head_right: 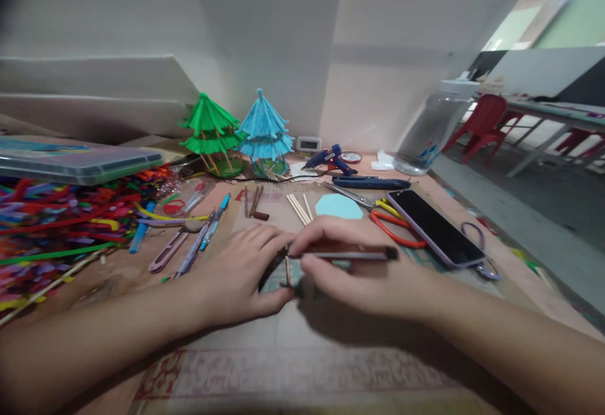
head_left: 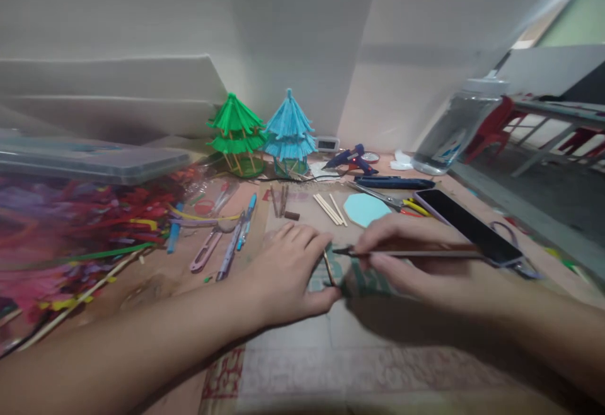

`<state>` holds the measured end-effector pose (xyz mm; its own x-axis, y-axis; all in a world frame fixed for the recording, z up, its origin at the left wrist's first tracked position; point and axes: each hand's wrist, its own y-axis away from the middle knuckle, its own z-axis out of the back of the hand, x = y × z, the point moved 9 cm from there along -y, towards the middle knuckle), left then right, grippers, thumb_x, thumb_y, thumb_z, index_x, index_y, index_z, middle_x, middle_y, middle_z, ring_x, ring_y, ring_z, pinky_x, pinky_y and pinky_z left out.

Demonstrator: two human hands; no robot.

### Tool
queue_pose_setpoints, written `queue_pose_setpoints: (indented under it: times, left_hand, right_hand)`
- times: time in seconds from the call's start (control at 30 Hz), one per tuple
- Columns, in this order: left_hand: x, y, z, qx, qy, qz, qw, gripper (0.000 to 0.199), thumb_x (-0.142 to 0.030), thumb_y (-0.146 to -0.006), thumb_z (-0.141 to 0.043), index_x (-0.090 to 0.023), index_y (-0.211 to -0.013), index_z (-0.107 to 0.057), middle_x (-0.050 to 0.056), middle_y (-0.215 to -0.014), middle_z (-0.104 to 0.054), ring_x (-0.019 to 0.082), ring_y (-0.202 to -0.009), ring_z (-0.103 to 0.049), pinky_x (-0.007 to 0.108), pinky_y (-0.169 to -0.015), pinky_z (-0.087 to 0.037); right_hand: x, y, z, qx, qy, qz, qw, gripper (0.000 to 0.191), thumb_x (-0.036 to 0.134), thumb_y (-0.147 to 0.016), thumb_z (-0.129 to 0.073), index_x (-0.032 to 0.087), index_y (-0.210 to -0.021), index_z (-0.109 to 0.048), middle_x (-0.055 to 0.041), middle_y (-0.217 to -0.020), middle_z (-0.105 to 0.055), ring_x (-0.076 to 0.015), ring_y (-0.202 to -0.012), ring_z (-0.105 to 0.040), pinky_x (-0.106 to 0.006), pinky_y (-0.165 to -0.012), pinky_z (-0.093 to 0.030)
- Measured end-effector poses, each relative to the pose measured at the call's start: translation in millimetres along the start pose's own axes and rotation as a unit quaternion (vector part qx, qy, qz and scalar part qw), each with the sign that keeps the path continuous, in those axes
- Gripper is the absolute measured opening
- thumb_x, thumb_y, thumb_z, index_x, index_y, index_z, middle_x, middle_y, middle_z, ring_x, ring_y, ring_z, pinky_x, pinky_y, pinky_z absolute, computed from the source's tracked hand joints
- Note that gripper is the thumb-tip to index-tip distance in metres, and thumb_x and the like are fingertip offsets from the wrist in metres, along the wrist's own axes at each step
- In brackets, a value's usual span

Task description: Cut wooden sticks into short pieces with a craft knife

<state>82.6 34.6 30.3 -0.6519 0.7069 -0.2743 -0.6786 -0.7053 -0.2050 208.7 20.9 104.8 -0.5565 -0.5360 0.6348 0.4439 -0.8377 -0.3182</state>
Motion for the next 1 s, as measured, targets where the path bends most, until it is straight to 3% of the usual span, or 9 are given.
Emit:
queue_pose_setpoints:
  times: [0.13, 0.3, 0.5, 1.0]
  left_hand:
    - [-1.7, -0.7, 1.4, -0.003, -0.005, -0.015, 1.000, 0.060, -0.052, -0.084, -0.067, -0.016, -0.131, -0.057, 0.013, -0.124, -0.060, 0.034, -0.118, -0.054, 0.055, -0.109, -0.041]
    - [-0.2, -1.2, -0.9, 0.016, -0.017, -0.007, 1.000, 0.062, -0.052, -0.085, -0.066, -0.015, -0.134, -0.055, 0.013, -0.122, -0.060, 0.034, -0.117, -0.054, 0.052, -0.105, -0.044]
    - [-0.5, -0.7, 0.1, 0.006, -0.032, -0.018, 0.999, 0.064, -0.055, -0.086, -0.063, -0.015, -0.136, -0.053, 0.014, -0.123, -0.059, 0.036, -0.119, -0.053, 0.055, -0.106, -0.042]
    - [-1.4, -0.5, -0.6, 0.008, -0.043, -0.028, 0.999, 0.058, -0.055, -0.089, -0.060, -0.015, -0.131, -0.055, 0.014, -0.124, -0.059, 0.034, -0.117, -0.054, 0.051, -0.104, -0.044]
  right_hand:
    - [-39.4, -7.1, -32.2, 0.049, -0.176, -0.088, 0.979, 0.008, 0.027, -0.089, -0.066, 0.020, -0.086, -0.062, -0.0019, -0.071, -0.072, -0.0121, -0.056, -0.064, -0.022, -0.051, -0.051]
    - [-68.8, -9.1, -45.8, 0.029, -0.234, -0.153, 0.960, 0.020, 0.033, -0.086, -0.068, 0.021, -0.081, -0.053, 0.0011, -0.063, -0.068, -0.0088, -0.046, -0.055, -0.020, -0.044, -0.044]
    - [-69.6, -8.7, -51.1, 0.035, -0.219, -0.180, 0.958, 0.022, 0.030, -0.087, -0.065, 0.022, -0.075, -0.048, 0.0014, -0.058, -0.067, -0.0082, -0.044, -0.052, -0.019, -0.041, -0.041]
    - [-72.6, -13.6, -53.7, 0.029, -0.201, -0.162, 0.966, 0.021, 0.033, -0.088, -0.066, 0.021, -0.079, -0.051, -0.0003, -0.061, -0.069, -0.0093, -0.047, -0.054, -0.019, -0.041, -0.043]
